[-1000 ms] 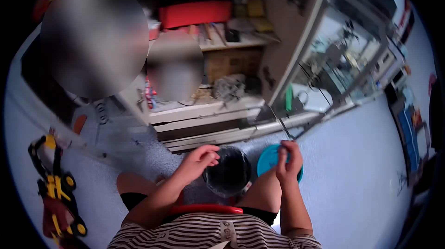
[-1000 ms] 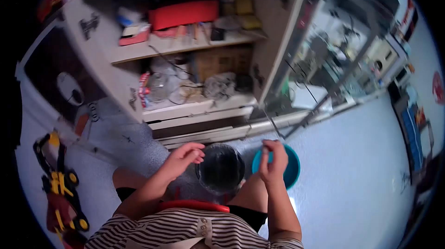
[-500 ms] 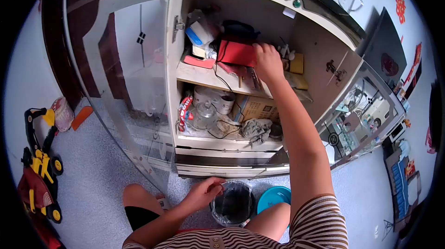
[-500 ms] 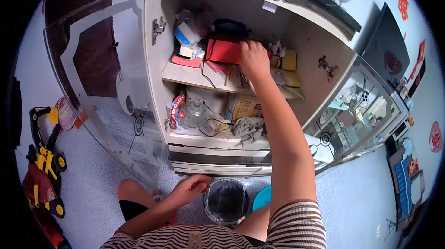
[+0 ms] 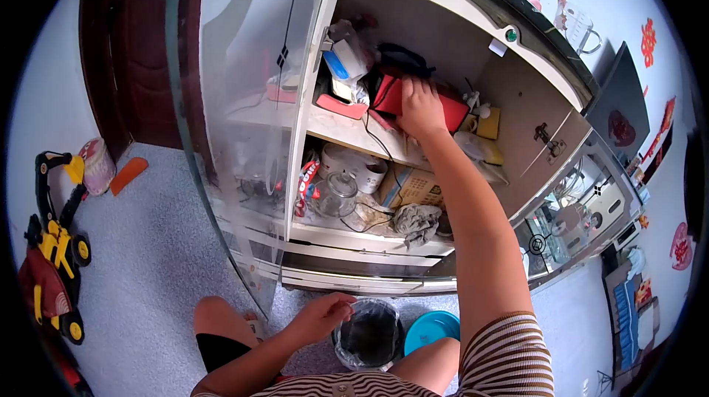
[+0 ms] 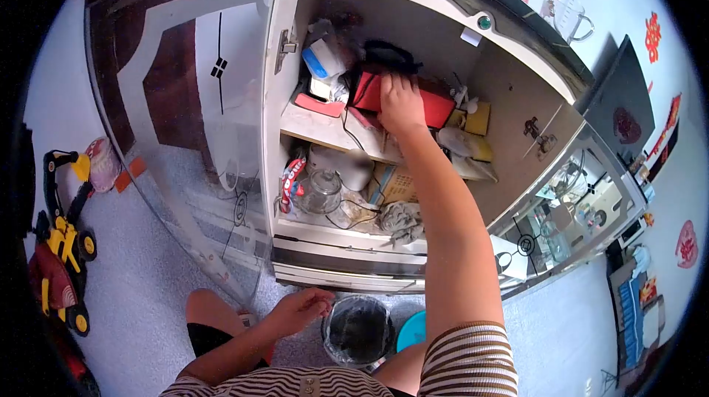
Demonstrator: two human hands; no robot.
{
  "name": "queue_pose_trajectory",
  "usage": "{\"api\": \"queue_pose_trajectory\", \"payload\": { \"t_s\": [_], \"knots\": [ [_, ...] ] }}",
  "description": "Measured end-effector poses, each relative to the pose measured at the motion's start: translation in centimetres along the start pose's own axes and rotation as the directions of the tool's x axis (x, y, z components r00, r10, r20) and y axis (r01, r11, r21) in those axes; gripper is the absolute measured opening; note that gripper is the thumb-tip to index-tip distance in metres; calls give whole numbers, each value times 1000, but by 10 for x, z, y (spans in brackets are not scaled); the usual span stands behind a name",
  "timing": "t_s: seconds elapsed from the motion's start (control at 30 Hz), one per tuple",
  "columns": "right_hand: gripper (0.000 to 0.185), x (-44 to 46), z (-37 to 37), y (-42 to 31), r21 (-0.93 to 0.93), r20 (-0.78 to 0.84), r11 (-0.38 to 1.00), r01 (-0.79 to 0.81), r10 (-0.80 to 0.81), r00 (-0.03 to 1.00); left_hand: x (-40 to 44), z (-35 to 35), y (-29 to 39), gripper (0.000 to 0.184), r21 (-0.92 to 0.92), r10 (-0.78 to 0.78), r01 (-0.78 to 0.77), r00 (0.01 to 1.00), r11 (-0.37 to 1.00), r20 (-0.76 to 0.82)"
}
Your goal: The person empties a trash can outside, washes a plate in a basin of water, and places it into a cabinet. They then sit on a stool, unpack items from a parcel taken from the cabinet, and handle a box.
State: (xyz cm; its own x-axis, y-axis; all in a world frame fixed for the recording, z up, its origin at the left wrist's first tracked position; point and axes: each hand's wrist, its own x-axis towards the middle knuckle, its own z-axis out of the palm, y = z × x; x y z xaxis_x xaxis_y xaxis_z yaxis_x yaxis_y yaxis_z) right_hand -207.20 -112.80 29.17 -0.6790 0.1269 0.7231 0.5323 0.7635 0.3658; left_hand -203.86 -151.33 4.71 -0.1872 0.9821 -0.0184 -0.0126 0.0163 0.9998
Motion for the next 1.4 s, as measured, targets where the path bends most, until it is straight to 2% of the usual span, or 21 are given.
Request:
{"api": "queue_pose_trajectory", "payload": {
  "t_s": [0.23,0.37,0.47,0.53,0.57,0.73,0.8,0.87,0.93,1.0,1.03,1.07,1.13,1.17,1.23,1.27,1.33,1.4],
  "knots": [
    [82,-16,-35,11,128,-31,992,12,-8,999,2,0,9,24,-2,10,-10,999,1000,-41],
    [79,-19,-50,21,264,-172,965,-1,48,984,12,7,25,24,1,-10,10,998,1000,-59],
    [77,-22,-67,24,333,-255,943,26,64,965,15,11,46,24,-77,-16,10,997,997,-72],
    [82,-25,-86,24,363,-298,927,90,23,954,22,12,58,25,-131,65,-76,994,989,-88],
    [82,-27,-94,23,349,-371,923,159,-19,928,26,11,61,27,-199,102,-116,992,973,-75],
    [88,-66,-147,5,422,-432,858,291,-91,897,32,18,104,33,-305,174,-212,974,928,-148],
    [89,-95,-168,-5,450,-494,795,406,-157,855,33,19,107,38,-403,203,-250,967,880,-155],
    [85,-129,-183,-17,498,-506,751,434,-154,848,30,20,115,40,-595,210,-255,967,762,-146],
    [68,-171,-204,-25,571,-385,714,405,-203,900,24,19,114,40,-780,180,-199,977,593,-113],
    [47,-207,-221,-39,608,-355,669,429,-254,900,13,5,99,43,-894,194,-61,981,444,30],
    [41,-223,-228,-47,623,-339,658,423,-260,904,4,9,98,54,-779,4,-57,998,625,-70],
    [35,-237,-234,-54,637,-323,648,417,-267,908,-8,22,123,69,-821,1,-31,999,570,-37],
    [28,-261,-242,-59,635,-270,631,445,-359,894,-15,11,102,76,-833,22,201,969,515,248],
    [27,-273,-239,-62,639,-206,627,445,-418,885,-20,14,101,76,-832,7,208,969,514,247],
    [28,-291,-237,-72,671,-176,618,410,-404,898,-29,20,100,73,-726,-31,261,949,637,314],
    [30,-299,-236,-77,692,-148,612,383,-398,905,-32,23,97,73,-724,-42,267,949,636,312],
    [33,-319,-230,-86,713,-105,610,346,-395,913,-33,29,86,68,-678,-193,378,922,630,335],
    [29,-334,-226,-92,746,-58,598,292,-378,924,-33,31,67,67,-694,-219,410,910,591,351]
  ]
}}
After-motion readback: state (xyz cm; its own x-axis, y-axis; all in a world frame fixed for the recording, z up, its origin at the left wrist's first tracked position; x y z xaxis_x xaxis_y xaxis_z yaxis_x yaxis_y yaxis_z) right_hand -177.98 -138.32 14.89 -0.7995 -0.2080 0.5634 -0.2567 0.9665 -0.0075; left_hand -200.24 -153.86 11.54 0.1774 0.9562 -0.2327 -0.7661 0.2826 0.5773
